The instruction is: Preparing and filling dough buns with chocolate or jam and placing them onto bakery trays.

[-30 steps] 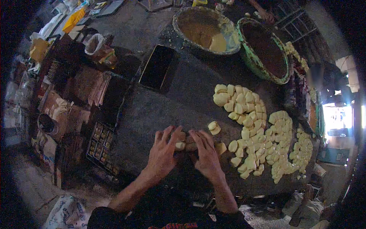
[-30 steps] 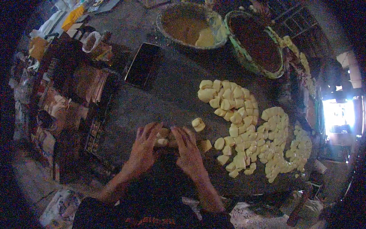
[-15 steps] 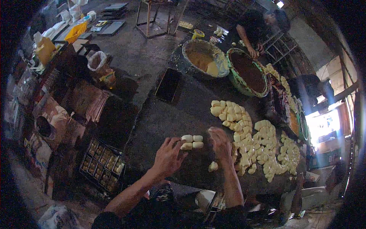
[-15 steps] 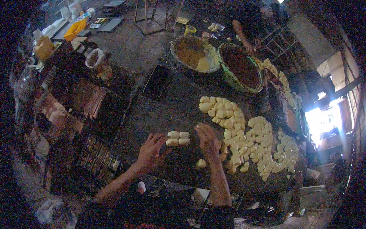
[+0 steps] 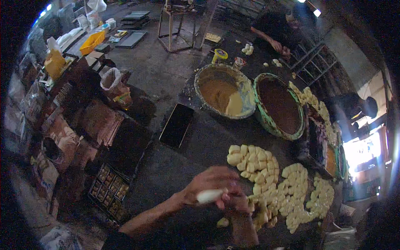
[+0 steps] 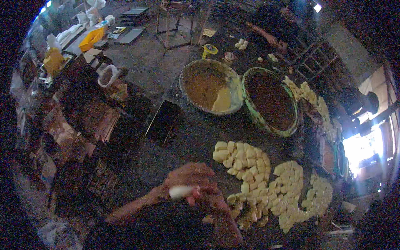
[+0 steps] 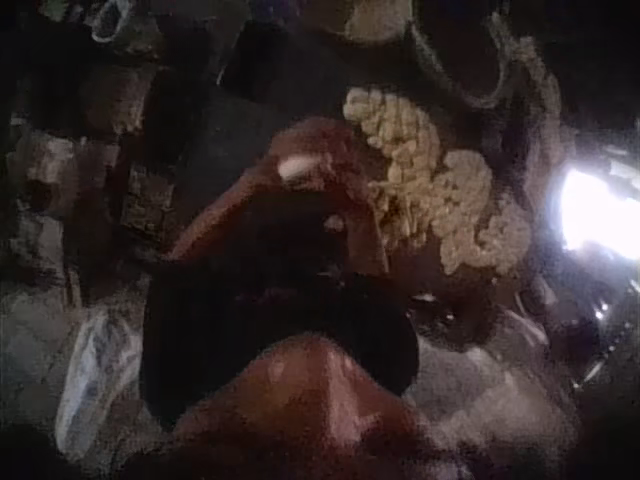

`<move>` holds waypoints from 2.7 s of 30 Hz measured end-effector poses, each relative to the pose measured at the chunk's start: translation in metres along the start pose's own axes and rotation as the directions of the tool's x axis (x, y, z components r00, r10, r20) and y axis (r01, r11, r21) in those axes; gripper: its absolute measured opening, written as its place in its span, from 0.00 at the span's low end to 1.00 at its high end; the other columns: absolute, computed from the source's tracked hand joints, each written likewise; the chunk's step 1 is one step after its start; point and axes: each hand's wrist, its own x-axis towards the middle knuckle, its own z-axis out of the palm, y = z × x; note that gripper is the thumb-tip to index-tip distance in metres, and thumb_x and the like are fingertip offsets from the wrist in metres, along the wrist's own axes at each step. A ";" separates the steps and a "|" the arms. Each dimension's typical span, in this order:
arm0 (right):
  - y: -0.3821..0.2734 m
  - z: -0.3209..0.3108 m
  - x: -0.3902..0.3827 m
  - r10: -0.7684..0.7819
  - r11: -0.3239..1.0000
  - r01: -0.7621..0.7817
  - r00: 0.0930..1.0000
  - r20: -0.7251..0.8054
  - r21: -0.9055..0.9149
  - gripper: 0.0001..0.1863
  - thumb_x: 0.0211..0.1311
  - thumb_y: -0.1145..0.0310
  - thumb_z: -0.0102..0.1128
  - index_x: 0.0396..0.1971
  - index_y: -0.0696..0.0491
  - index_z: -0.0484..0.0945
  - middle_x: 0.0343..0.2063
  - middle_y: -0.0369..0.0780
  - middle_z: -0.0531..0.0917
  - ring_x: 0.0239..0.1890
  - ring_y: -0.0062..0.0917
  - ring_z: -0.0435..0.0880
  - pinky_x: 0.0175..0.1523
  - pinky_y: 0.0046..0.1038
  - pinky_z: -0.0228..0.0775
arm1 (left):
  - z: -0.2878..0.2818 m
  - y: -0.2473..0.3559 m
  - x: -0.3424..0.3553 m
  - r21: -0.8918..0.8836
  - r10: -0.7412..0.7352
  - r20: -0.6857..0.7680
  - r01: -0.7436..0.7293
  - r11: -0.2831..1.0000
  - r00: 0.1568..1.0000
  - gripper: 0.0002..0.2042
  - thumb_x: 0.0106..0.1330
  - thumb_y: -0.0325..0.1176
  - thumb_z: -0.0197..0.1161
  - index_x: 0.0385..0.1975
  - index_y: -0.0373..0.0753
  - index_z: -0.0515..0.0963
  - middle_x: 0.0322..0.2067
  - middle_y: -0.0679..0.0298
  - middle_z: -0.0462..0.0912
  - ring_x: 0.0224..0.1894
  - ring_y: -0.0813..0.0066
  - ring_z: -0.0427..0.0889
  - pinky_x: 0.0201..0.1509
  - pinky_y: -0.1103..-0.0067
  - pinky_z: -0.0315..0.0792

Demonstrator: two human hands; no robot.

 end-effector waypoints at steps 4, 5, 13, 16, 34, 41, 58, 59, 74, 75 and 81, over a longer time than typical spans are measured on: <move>0.000 -0.071 0.129 -0.218 0.564 0.318 0.948 0.234 -0.763 0.13 0.64 0.65 0.53 0.43 0.57 0.75 0.31 0.40 0.80 0.41 0.36 0.79 0.50 0.38 0.70 | -0.005 -0.034 -0.015 -0.257 -0.614 -0.478 0.568 0.782 0.628 0.15 0.64 0.36 0.60 0.47 0.36 0.71 0.40 0.54 0.76 0.42 0.59 0.79 0.47 0.68 0.73; -0.032 -0.070 0.162 -0.309 0.282 0.370 0.909 0.281 -0.885 0.13 0.63 0.66 0.51 0.45 0.56 0.74 0.35 0.45 0.79 0.44 0.39 0.77 0.54 0.43 0.67 | -0.008 -0.034 -0.017 -0.243 -0.621 -0.492 0.588 0.771 0.611 0.15 0.64 0.36 0.60 0.47 0.36 0.71 0.40 0.54 0.76 0.42 0.59 0.79 0.47 0.68 0.73; -0.145 -0.123 0.253 -0.374 -0.459 0.244 0.819 0.435 -0.854 0.16 0.64 0.54 0.46 0.37 0.49 0.80 0.36 0.41 0.81 0.45 0.42 0.78 0.48 0.56 0.65 | -0.022 0.008 0.009 0.014 -0.706 -0.407 0.777 0.629 0.579 0.12 0.66 0.37 0.59 0.42 0.35 0.73 0.38 0.56 0.78 0.44 0.65 0.79 0.48 0.70 0.72; -0.171 -0.091 0.226 0.075 0.146 0.125 0.988 0.137 -0.981 0.18 0.64 0.55 0.50 0.31 0.57 0.78 0.28 0.38 0.81 0.29 0.27 0.80 0.37 0.35 0.74 | -0.025 0.016 0.015 -0.130 -0.737 -0.321 0.744 0.656 0.594 0.12 0.67 0.36 0.58 0.44 0.35 0.73 0.38 0.59 0.78 0.45 0.67 0.78 0.47 0.72 0.72; -0.010 0.123 -0.076 -0.473 0.354 0.065 0.873 -0.119 -0.933 0.08 0.60 0.68 0.58 0.28 0.57 0.79 0.18 0.40 0.80 0.18 0.28 0.77 0.26 0.27 0.69 | -0.053 0.164 -0.053 -0.513 -0.605 -0.150 0.461 0.724 0.782 0.12 0.64 0.31 0.61 0.44 0.32 0.78 0.37 0.62 0.83 0.41 0.76 0.81 0.47 0.79 0.76; -0.014 0.206 -0.095 -0.459 -0.294 0.351 0.764 0.454 -0.889 0.08 0.50 0.76 0.66 0.32 0.52 0.78 0.38 0.42 0.80 0.41 0.32 0.81 0.42 0.30 0.74 | -0.122 0.212 -0.099 -0.345 -0.645 -0.086 0.585 0.734 0.759 0.10 0.64 0.31 0.61 0.41 0.34 0.81 0.34 0.64 0.85 0.35 0.79 0.81 0.42 0.75 0.77; -0.031 0.179 -0.098 -0.832 0.382 0.542 0.555 -0.023 -0.749 0.10 0.52 0.68 0.69 0.31 0.54 0.79 0.36 0.39 0.77 0.38 0.23 0.76 0.40 0.23 0.69 | -0.079 0.219 -0.074 -0.370 -0.593 -0.248 0.491 0.788 0.766 0.15 0.62 0.33 0.64 0.49 0.37 0.78 0.41 0.61 0.82 0.38 0.75 0.81 0.43 0.79 0.76; -0.032 0.160 -0.093 -0.828 0.099 0.577 0.500 0.255 -0.810 0.11 0.47 0.71 0.69 0.33 0.52 0.79 0.38 0.40 0.77 0.39 0.29 0.78 0.43 0.28 0.71 | -0.072 0.206 -0.068 -0.371 -0.606 -0.238 0.505 0.779 0.759 0.15 0.62 0.33 0.64 0.49 0.37 0.78 0.41 0.61 0.82 0.38 0.75 0.81 0.43 0.79 0.76; 0.054 -0.005 -0.008 -0.185 0.807 -0.084 0.904 -0.385 -0.584 0.09 0.64 0.70 0.57 0.36 0.59 0.81 0.36 0.43 0.83 0.38 0.27 0.82 0.46 0.29 0.75 | 0.058 0.050 -0.054 0.115 -0.615 -0.308 0.670 0.733 0.726 0.09 0.60 0.24 0.62 0.40 0.34 0.79 0.38 0.58 0.82 0.38 0.66 0.84 0.38 0.73 0.78; 0.056 -0.009 -0.011 -0.171 0.811 -0.094 0.906 -0.388 -0.578 0.09 0.64 0.70 0.57 0.36 0.59 0.81 0.36 0.43 0.83 0.38 0.27 0.82 0.46 0.29 0.75 | 0.063 0.047 -0.052 0.112 -0.626 -0.304 0.680 0.725 0.718 0.09 0.60 0.24 0.62 0.40 0.34 0.79 0.38 0.58 0.82 0.38 0.66 0.84 0.38 0.73 0.78; 0.057 -0.022 -0.026 -0.319 0.840 0.024 0.830 -0.458 -0.543 0.11 0.51 0.78 0.66 0.37 0.56 0.82 0.47 0.42 0.81 0.50 0.28 0.80 0.51 0.28 0.74 | 0.070 0.042 -0.041 -0.616 -0.764 -0.174 0.537 0.577 0.621 0.09 0.58 0.20 0.62 0.38 0.35 0.79 0.40 0.63 0.82 0.47 0.68 0.81 0.53 0.74 0.75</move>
